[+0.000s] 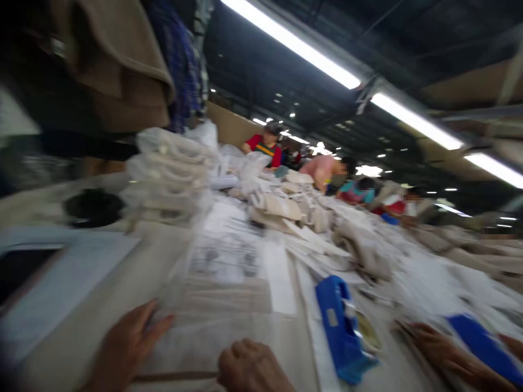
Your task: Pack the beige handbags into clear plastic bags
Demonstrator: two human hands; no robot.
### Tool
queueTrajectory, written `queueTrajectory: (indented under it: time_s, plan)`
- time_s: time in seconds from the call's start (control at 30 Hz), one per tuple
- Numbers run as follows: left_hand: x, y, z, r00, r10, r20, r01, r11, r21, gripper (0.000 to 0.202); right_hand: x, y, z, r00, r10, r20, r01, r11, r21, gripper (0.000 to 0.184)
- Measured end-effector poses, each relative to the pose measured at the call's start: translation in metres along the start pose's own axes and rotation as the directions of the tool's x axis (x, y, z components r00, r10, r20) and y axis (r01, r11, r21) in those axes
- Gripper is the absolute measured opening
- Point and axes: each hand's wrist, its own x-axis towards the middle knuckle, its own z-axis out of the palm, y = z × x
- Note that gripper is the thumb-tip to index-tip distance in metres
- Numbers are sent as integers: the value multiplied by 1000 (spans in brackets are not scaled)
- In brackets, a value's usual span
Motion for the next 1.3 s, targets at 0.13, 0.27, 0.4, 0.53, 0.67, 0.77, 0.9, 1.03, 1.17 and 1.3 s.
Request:
queueTrajectory:
  time_s: [0.13, 0.27, 0.4, 0.53, 0.67, 0.77, 0.9, 1.03, 1.17, 1.3]
  plan:
    - [-8, -11, -33, 982, -130, 137, 100, 973, 206, 36, 23, 6, -21, 978, -190, -85, 191, 982, 9, 14]
    - [-5, -1, -25, 969, -179, 168, 141, 966, 217, 32, 42, -6, -48, 976, -218, 15, 212, 961, 179, 12]
    - [-7, 0, -24, 972, -165, 169, 130, 971, 199, 30, 76, -17, -64, 976, -195, 101, 164, 953, 256, 10]
    - [-8, -2, -24, 979, -141, 145, 108, 970, 217, 30, 113, -16, -59, 979, -183, 87, 172, 977, 125, 13]
    - [-10, -3, -21, 985, -123, 120, 93, 968, 232, 31, 126, -18, -53, 990, -124, 71, 117, 988, 100, 18]
    - [-11, -3, -19, 987, -114, 109, 86, 968, 234, 31, 128, -24, -54, 998, -17, 60, 11, 996, 86, 17]
    - [-10, -2, -20, 987, -122, 105, 96, 969, 226, 28, 136, -18, -55, 992, 125, 2, -125, 990, 62, 21]
    - [-10, -2, -21, 980, -157, 123, 132, 973, 191, 24, 135, 14, -50, 963, 262, -56, -251, 955, 160, 43]
    - [-8, -4, -20, 968, -203, 145, 185, 974, 127, 27, 112, 15, -19, 846, 174, -504, -100, 980, 170, 11]
    - [-6, -7, -20, 952, -250, 177, 243, 968, 59, 36, 97, -34, 42, 466, -362, -807, 221, 931, -290, 35]
